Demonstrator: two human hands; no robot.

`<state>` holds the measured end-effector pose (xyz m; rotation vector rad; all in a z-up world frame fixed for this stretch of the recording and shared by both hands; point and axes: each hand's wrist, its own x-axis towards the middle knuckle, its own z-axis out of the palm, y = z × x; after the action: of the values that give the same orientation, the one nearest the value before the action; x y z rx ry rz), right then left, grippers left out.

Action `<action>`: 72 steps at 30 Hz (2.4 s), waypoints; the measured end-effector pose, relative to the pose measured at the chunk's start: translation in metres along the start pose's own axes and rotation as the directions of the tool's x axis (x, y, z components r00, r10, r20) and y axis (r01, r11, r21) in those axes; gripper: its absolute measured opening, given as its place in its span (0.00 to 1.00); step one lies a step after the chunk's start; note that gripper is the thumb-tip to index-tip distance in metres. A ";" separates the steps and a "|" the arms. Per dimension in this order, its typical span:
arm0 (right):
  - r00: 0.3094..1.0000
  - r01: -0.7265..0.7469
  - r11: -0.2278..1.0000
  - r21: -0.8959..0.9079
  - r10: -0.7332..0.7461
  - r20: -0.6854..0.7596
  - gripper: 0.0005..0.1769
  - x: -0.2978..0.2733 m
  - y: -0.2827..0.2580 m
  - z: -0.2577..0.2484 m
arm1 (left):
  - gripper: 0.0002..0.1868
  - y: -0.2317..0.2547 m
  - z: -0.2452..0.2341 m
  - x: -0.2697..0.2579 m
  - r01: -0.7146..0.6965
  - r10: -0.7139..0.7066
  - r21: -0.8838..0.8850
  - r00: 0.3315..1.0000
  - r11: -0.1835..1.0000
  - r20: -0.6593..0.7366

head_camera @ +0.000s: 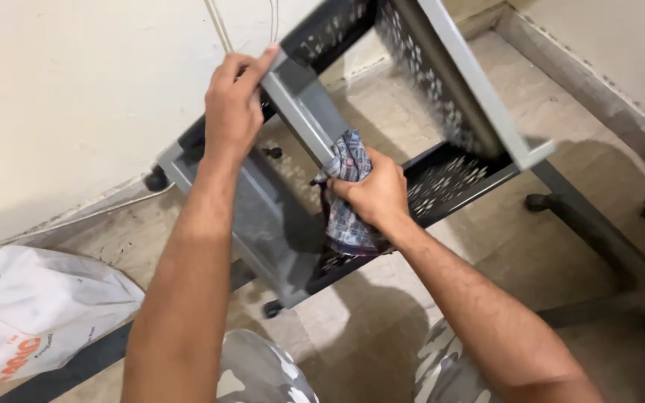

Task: Wiping down and cleaning the surfaces of a multi-tiered plastic storage shelf unit.

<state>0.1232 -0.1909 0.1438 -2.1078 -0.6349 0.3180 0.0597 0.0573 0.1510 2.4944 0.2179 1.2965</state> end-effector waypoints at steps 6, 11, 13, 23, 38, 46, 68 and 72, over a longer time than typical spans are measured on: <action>0.987 -0.157 0.949 0.272 0.144 0.069 0.18 -0.012 0.001 0.010 | 0.27 0.004 0.017 0.021 -0.067 0.042 0.095 0.969 0.993 0.243; 0.953 -0.297 0.914 0.275 0.304 0.019 0.19 -0.022 0.020 0.034 | 0.26 0.002 0.053 0.006 -0.050 0.035 0.043 0.957 0.998 0.289; 0.942 -0.323 0.904 0.281 0.335 0.003 0.20 -0.023 0.033 0.050 | 0.25 -0.014 0.073 -0.009 -0.017 0.001 0.048 0.951 0.999 0.309; 0.783 -0.620 0.734 0.277 0.598 0.169 0.34 -0.048 0.062 0.099 | 0.25 -0.045 0.118 -0.077 0.082 -0.174 0.176 0.774 0.981 0.609; 0.852 -0.523 0.795 0.308 0.502 0.150 0.36 -0.012 0.071 0.083 | 0.26 -0.012 0.117 -0.122 0.199 -0.380 0.367 0.760 0.909 0.527; 0.996 0.053 0.950 0.309 -0.029 -0.081 0.31 0.070 0.174 0.157 | 0.33 0.016 0.133 -0.120 0.246 -0.452 0.419 0.728 0.874 0.515; 0.978 -0.209 0.978 0.000 0.209 0.023 0.22 0.104 0.199 0.182 | 0.38 0.017 0.137 -0.126 0.166 -0.373 0.441 0.818 0.882 0.437; 0.980 -0.175 0.984 -0.044 0.178 0.084 0.26 0.115 0.205 0.190 | 0.37 0.010 0.139 -0.128 0.169 -0.366 0.432 0.827 0.886 0.426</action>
<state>0.2003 -0.0949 -0.1324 -2.1999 -0.5076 0.5034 0.0991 -0.0168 -0.0182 2.8751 0.7291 0.4924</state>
